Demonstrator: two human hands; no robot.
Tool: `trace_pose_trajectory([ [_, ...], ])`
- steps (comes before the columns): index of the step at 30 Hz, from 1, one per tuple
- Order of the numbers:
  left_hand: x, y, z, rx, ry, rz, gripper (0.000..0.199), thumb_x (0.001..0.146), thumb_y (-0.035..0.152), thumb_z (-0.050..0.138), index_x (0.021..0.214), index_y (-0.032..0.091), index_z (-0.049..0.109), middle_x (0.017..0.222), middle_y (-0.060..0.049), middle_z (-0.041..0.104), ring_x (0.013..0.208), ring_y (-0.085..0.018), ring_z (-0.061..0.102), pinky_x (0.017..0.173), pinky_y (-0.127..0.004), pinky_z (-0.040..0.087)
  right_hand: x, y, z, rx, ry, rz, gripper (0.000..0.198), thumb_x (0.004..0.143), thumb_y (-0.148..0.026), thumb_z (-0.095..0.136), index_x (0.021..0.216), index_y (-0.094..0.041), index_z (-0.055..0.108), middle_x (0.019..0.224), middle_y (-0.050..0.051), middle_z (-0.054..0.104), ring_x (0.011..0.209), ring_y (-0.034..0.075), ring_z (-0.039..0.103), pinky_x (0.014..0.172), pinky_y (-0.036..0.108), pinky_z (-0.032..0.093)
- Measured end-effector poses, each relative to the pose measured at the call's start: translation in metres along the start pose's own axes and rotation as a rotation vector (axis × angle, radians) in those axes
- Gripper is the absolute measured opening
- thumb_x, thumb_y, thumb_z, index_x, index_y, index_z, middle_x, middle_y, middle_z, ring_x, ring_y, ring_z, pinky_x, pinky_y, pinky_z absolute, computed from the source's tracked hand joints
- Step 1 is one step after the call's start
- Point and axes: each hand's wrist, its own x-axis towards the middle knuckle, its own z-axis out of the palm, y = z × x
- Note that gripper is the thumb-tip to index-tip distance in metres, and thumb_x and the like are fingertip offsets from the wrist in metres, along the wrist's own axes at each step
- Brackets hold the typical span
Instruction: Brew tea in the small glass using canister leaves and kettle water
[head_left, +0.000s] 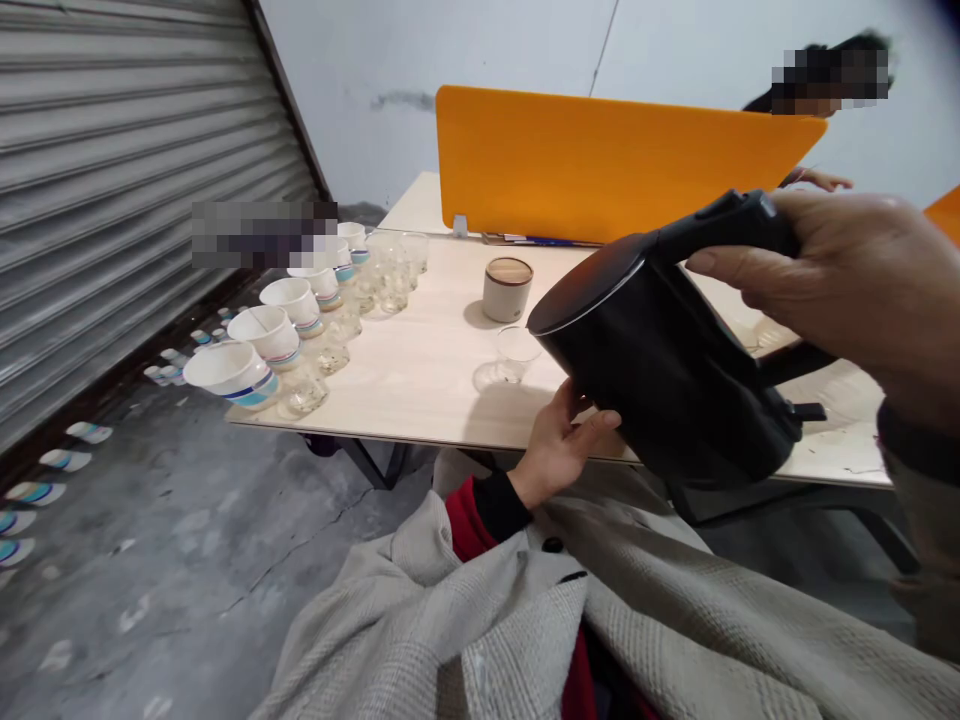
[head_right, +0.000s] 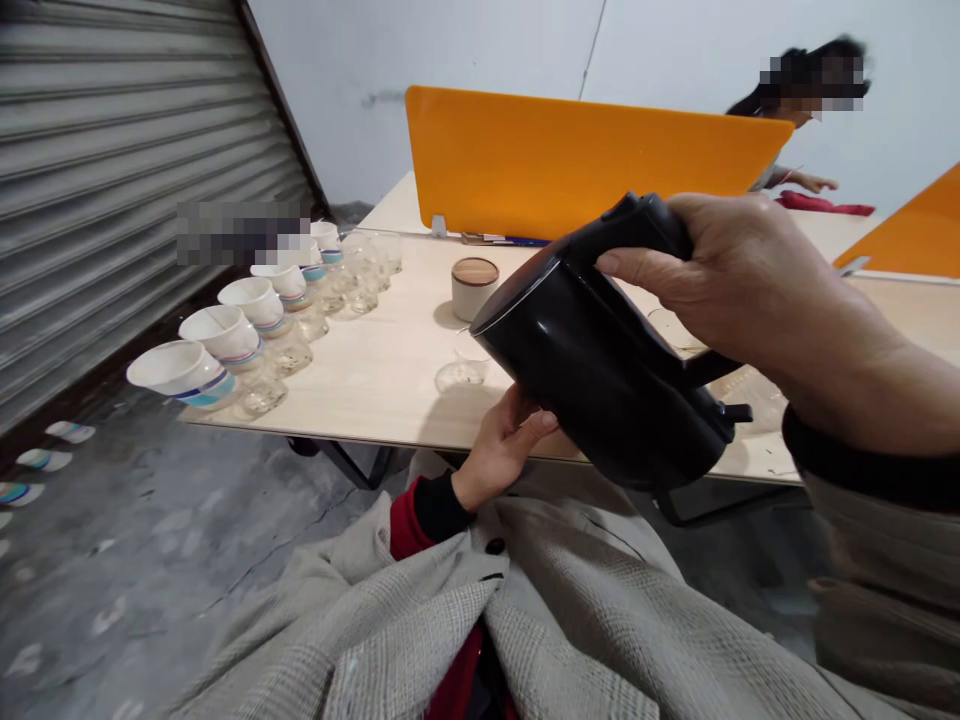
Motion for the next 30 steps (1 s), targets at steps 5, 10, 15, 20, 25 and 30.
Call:
trace_pose_trajectory([
  [5,0.001,-0.003,0.002,-0.093,0.001,-0.04,0.069,0.087,0.057,0.08,0.14,0.02,0.057,0.148,-0.017,0.064,0.139,-0.037,0.06,0.113,-0.054,0.052,0.011,-0.004,0.001,-0.037,-0.035,-0.015,0.026,0.087,-0.044,0.078,0.077,-0.023,0.067,0.058,-0.003,0.055,0.054,0.013,0.046,0.054,0.035,0.034],
  [10,0.002,-0.005,0.002,-0.11,0.009,-0.072,0.071,0.086,0.058,0.08,0.142,0.02,0.056,0.148,-0.017,0.064,0.138,-0.037,0.06,0.112,-0.055,0.053,0.017,-0.012,0.004,-0.085,-0.102,0.041,0.024,0.088,-0.043,0.078,0.078,-0.024,0.068,0.06,-0.002,0.052,0.057,0.014,0.045,0.058,0.036,0.035],
  [15,0.003,-0.01,0.003,-0.13,0.025,-0.094,0.072,0.086,0.059,0.08,0.141,0.019,0.057,0.146,-0.017,0.065,0.135,-0.037,0.062,0.109,-0.054,0.055,0.022,-0.014,0.008,-0.12,-0.133,0.054,0.027,0.09,-0.044,0.077,0.078,-0.022,0.067,0.063,-0.001,0.053,0.061,0.015,0.047,0.063,0.038,0.038],
  [20,0.0,-0.009,0.007,-0.161,0.024,-0.118,0.072,0.086,0.058,0.08,0.14,0.018,0.055,0.146,-0.018,0.064,0.133,-0.036,0.063,0.107,-0.053,0.057,0.026,-0.013,0.01,-0.155,-0.165,0.029,0.034,0.092,-0.048,0.076,0.074,-0.022,0.063,0.064,-0.001,0.055,0.06,0.014,0.046,0.064,0.037,0.037],
  [25,-0.002,-0.007,0.009,-0.174,0.03,-0.125,0.068,0.087,0.056,0.079,0.137,0.017,0.055,0.147,-0.019,0.063,0.131,-0.035,0.063,0.109,-0.054,0.056,0.029,-0.018,0.009,-0.214,-0.211,0.034,0.034,0.093,-0.051,0.073,0.076,-0.024,0.063,0.066,0.0,0.057,0.061,0.017,0.05,0.064,0.039,0.038],
  [30,-0.002,-0.009,0.007,-0.169,0.03,-0.127,0.068,0.087,0.056,0.078,0.138,0.018,0.055,0.15,-0.02,0.061,0.135,-0.037,0.061,0.11,-0.058,0.054,0.029,-0.02,0.011,-0.224,-0.215,0.028,0.036,0.094,-0.055,0.072,0.076,-0.025,0.061,0.066,0.0,0.056,0.061,0.017,0.049,0.062,0.037,0.036],
])
